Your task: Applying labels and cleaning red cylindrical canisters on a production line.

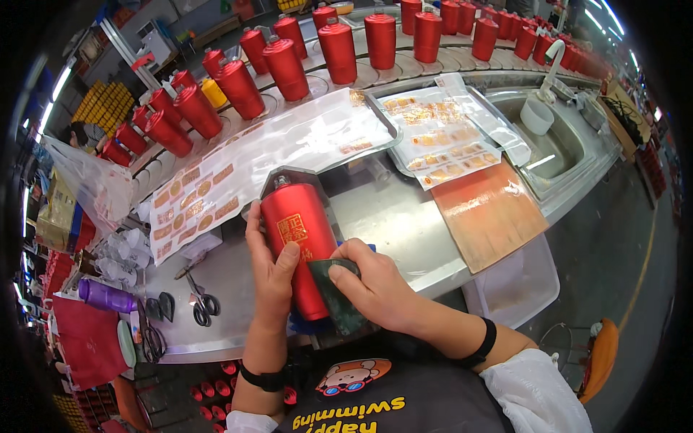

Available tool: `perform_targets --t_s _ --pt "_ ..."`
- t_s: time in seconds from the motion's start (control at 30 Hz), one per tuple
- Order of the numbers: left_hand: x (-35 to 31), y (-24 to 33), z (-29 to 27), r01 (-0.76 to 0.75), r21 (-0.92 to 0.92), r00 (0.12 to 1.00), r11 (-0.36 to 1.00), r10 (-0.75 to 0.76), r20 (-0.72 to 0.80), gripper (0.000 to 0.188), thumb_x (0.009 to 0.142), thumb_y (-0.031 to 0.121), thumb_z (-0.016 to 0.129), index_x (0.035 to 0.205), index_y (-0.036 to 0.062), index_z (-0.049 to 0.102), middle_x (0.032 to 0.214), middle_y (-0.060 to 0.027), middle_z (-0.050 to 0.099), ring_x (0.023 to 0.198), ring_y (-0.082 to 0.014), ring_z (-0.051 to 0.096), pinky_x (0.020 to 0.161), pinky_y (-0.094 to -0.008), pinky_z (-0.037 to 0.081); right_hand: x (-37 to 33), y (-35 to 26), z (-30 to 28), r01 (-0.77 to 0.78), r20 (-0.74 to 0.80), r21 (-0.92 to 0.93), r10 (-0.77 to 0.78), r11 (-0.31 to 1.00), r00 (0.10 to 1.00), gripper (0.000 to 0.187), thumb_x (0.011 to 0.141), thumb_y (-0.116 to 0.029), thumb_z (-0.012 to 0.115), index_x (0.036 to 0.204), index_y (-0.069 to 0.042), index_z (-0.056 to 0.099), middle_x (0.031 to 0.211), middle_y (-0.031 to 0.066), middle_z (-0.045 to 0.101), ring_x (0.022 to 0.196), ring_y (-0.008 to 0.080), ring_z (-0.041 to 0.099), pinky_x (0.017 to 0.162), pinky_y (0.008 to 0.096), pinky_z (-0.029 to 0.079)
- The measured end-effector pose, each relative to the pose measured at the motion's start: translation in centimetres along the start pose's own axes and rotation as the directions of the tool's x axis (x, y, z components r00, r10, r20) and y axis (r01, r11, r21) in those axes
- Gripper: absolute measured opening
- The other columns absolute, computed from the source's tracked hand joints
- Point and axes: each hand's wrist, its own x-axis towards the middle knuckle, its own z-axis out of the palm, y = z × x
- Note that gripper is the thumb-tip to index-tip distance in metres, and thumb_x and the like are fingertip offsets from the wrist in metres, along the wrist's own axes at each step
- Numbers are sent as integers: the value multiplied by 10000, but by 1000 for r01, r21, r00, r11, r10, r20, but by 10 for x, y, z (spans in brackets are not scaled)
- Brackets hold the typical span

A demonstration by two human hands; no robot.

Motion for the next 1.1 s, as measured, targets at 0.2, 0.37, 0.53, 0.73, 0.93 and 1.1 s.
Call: perform_targets --t_s 0.2,0.37,0.53,0.73,0.93,1.1 --pt "-4 -4 -6 -35 -87 999 996 35 -4 753 906 300 541 1437 -57 144 1409 -194 291 1269 -244 342 1071 -355 267 1 3 2 27 -3 -3 -27 1000 1000 253 909 -209 532 1031 13 518 858 180 618 797 288 617 715 369 472" --pt "-17 -5 -6 110 -276 989 955 -133 -65 687 938 275 487 1436 -54 148 1389 -180 330 1238 -231 386 1067 -349 274 1 5 -13 57 -17 56 -56 997 998 245 903 -190 584 1050 1 541 863 114 617 780 159 587 701 299 469" --pt "-19 8 4 70 -238 993 969 -90 -72 704 913 231 544 1432 -49 160 1370 -177 350 1223 -233 405 1049 -351 309 18 -4 -43 108 -105 248 -84 963 991 281 894 -204 637 1081 -16 545 919 47 608 835 69 551 717 236 469" --pt "-20 -4 5 90 -54 989 994 -95 -110 768 867 215 626 1426 -50 171 1380 -194 339 1232 -249 402 1047 -355 319 67 -34 -49 464 77 -370 -471 805 879 338 796 -159 682 1058 -10 529 879 129 620 822 239 625 727 341 500" --pt "-16 -3 10 51 54 995 997 -46 -91 774 865 221 629 1426 -52 171 1378 -205 346 1259 -257 377 1064 -364 293 115 -68 -24 627 539 -512 -348 587 767 245 782 -183 666 954 -45 559 830 140 617 786 331 611 689 412 479" --pt "-24 6 8 92 -168 992 981 -104 -65 766 895 255 593 1431 -62 146 1386 -202 336 1255 -261 381 1062 -372 293 103 -39 -30 760 441 -643 -767 93 467 109 713 -141 616 785 -137 534 768 35 526 730 219 558 674 383 412"
